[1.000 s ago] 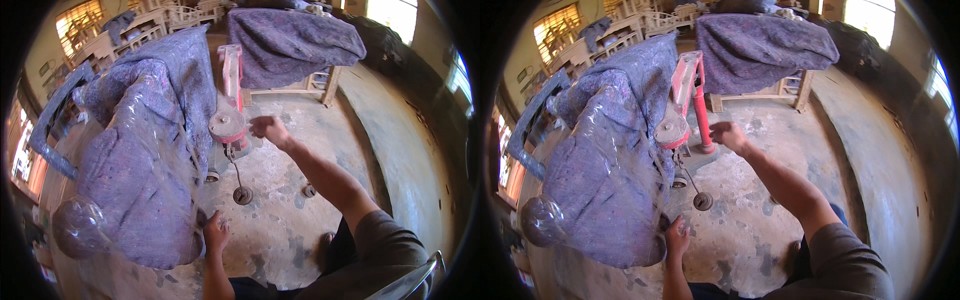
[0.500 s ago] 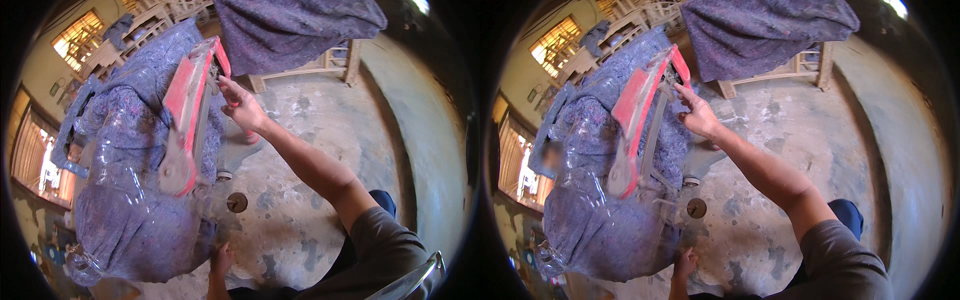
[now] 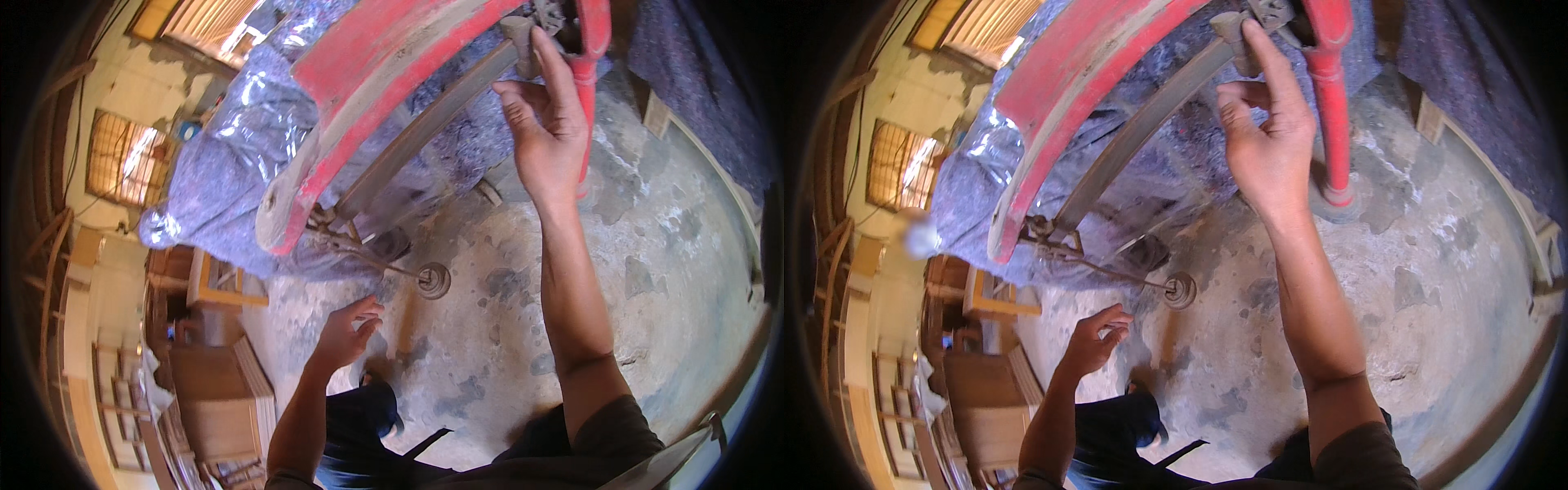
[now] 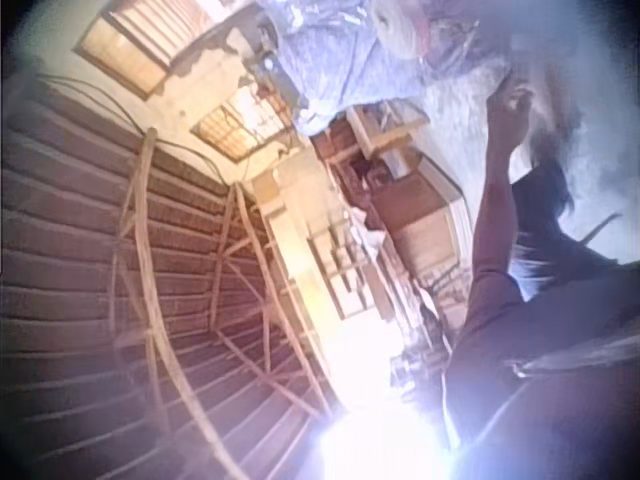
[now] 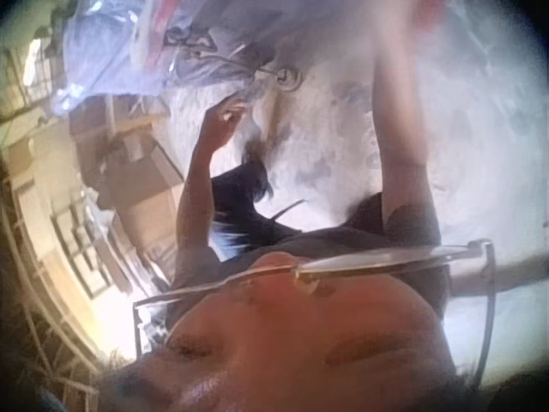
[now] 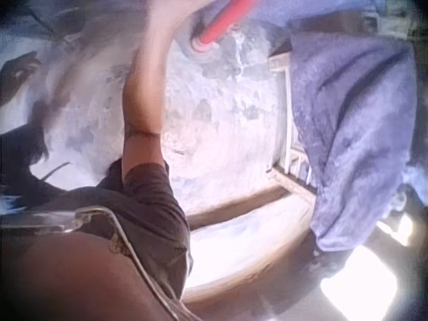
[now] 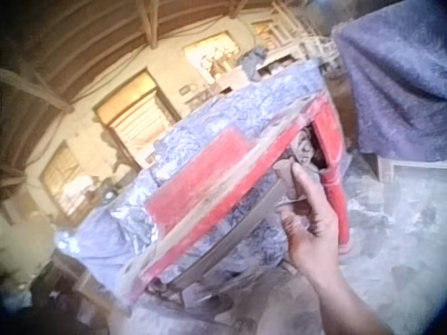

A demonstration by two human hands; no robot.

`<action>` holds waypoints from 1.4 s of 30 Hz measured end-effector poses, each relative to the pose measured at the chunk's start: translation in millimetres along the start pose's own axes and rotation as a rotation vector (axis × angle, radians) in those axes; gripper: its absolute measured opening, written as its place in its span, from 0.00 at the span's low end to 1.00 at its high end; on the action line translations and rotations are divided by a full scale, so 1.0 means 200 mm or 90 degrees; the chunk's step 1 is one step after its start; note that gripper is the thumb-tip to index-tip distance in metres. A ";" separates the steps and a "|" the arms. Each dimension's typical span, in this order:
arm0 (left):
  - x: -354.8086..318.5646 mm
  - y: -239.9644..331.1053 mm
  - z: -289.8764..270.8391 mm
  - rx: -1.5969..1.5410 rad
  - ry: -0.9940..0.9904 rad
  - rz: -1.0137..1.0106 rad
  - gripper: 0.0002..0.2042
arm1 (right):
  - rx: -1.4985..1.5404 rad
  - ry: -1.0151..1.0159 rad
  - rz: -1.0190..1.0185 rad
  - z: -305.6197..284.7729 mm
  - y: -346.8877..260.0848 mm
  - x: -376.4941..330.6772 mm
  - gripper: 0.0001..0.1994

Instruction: The person points at and adjusts a mechanical scale or weighing component on a workshop machine while handling metal weights.

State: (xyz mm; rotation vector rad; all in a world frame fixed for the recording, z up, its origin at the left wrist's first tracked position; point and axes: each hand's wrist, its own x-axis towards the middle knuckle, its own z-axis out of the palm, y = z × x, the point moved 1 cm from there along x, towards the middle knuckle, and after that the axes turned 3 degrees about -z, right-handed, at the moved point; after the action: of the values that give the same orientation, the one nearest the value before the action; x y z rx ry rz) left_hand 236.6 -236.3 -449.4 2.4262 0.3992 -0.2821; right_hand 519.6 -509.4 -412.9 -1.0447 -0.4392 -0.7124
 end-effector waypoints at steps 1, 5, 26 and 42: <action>-0.05 0.06 0.00 0.003 0.016 -0.019 0.23 | -0.003 -0.005 -0.014 -0.02 0.01 0.02 0.33; -0.13 0.18 -0.03 0.007 0.092 -0.030 0.22 | 0.080 -0.110 -0.056 -0.08 0.05 0.14 0.28; 0.33 0.10 0.93 -0.145 -0.090 0.138 0.22 | -0.209 -0.511 0.008 0.27 -0.43 -0.36 0.37; -0.07 -0.31 0.65 -0.025 -0.075 0.042 0.23 | -0.397 -0.401 -0.298 0.16 -0.50 -0.26 0.24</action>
State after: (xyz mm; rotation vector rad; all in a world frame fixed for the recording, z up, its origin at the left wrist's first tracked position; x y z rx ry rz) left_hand 189.7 -276.4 -579.6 2.3661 0.2698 -0.3818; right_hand 411.3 -496.0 -369.9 -1.7985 -1.0712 -0.9581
